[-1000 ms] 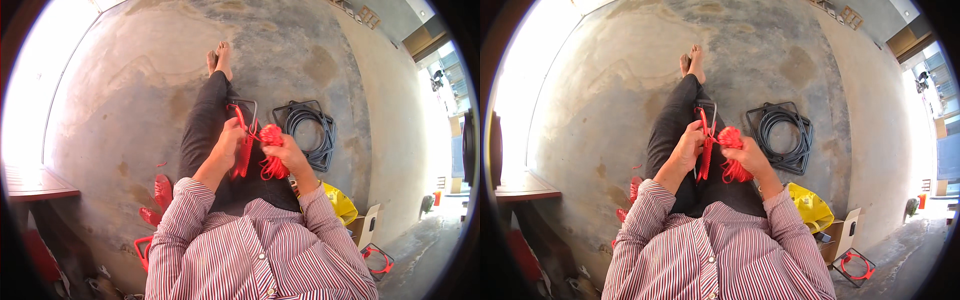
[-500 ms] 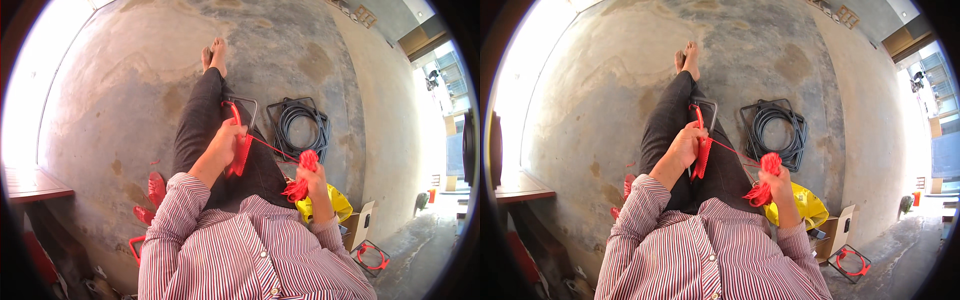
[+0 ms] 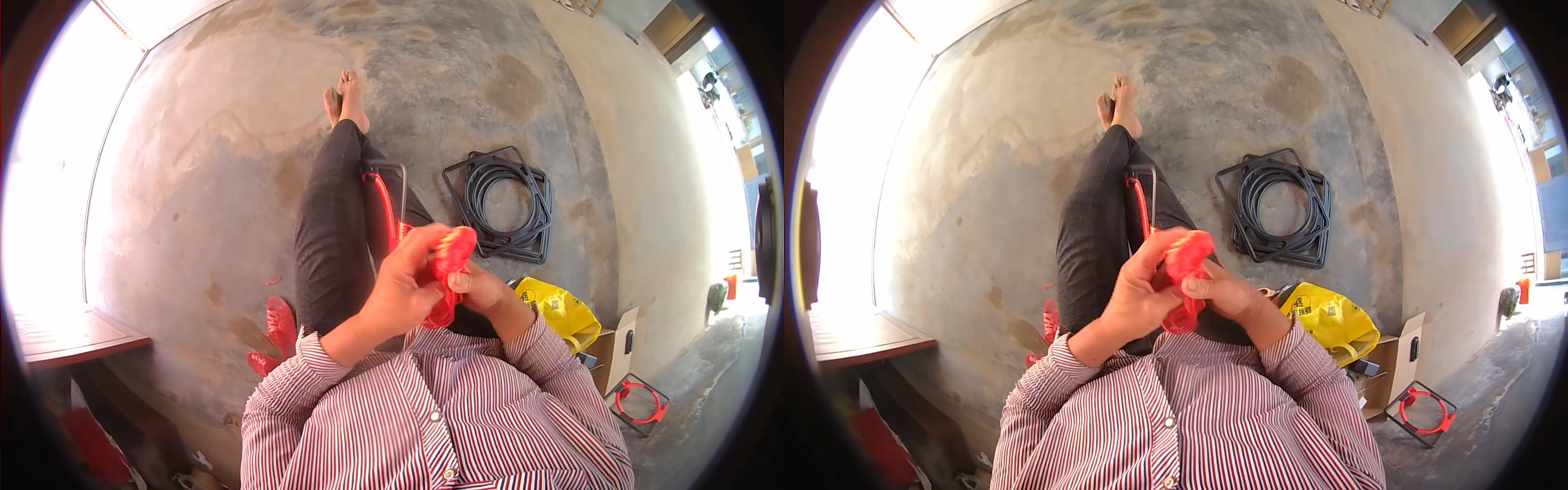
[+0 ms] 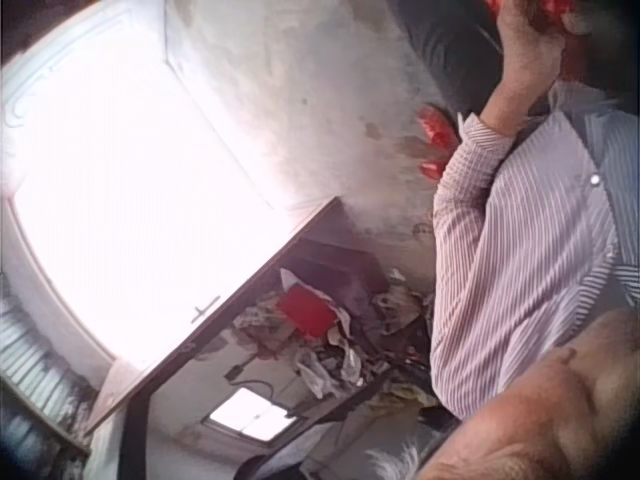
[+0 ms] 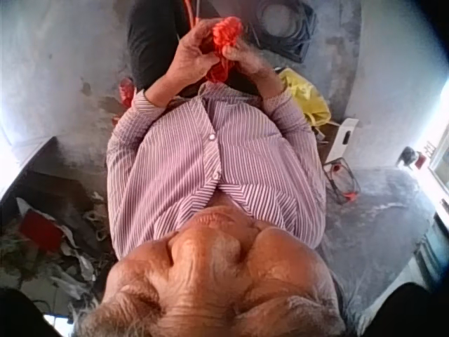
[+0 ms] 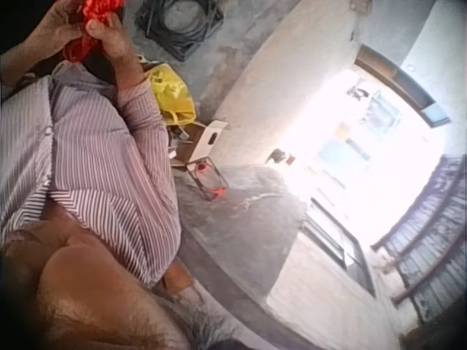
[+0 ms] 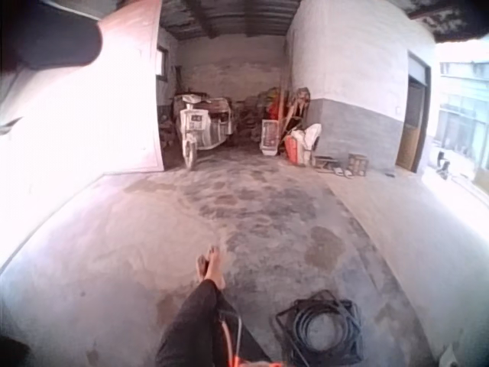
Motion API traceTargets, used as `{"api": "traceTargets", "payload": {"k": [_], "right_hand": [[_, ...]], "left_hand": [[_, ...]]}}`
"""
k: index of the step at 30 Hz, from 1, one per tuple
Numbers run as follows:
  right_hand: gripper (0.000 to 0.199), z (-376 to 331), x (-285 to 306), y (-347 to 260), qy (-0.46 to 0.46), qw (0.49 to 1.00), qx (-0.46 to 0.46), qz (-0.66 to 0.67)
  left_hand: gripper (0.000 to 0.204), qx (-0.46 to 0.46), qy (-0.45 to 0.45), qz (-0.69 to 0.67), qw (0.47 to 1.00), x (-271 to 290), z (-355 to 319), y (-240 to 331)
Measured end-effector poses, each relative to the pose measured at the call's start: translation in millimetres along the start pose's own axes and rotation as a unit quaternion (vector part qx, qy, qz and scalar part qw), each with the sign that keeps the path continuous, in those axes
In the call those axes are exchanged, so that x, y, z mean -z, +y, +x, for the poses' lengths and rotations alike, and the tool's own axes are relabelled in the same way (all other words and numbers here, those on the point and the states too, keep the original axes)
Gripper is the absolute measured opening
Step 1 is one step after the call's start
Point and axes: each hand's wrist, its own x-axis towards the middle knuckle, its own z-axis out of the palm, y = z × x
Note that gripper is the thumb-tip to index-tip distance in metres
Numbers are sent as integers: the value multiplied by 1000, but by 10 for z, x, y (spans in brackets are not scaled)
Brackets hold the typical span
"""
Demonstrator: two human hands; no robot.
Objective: Winding red plastic twine around a frame and creating a bundle while sitting on the floor.
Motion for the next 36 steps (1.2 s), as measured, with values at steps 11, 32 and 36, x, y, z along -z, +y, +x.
{"api": "traceTargets", "payload": {"k": [11, 32, 36], "right_hand": [[22, 935, 448, -520, 116, 876, 169, -437], [63, -1130, 932, -1083, 117, 941, 310, 68], [49, -1185, 931, -1089, 313, 849, 379, 196]], "left_hand": [[22, -204, 131, 522, 818, 862, 811, -262], [82, 307, 236, -303, 871, 520, 490, -702], [82, 309, 229, -319, 866, 534, 439, -594]]}}
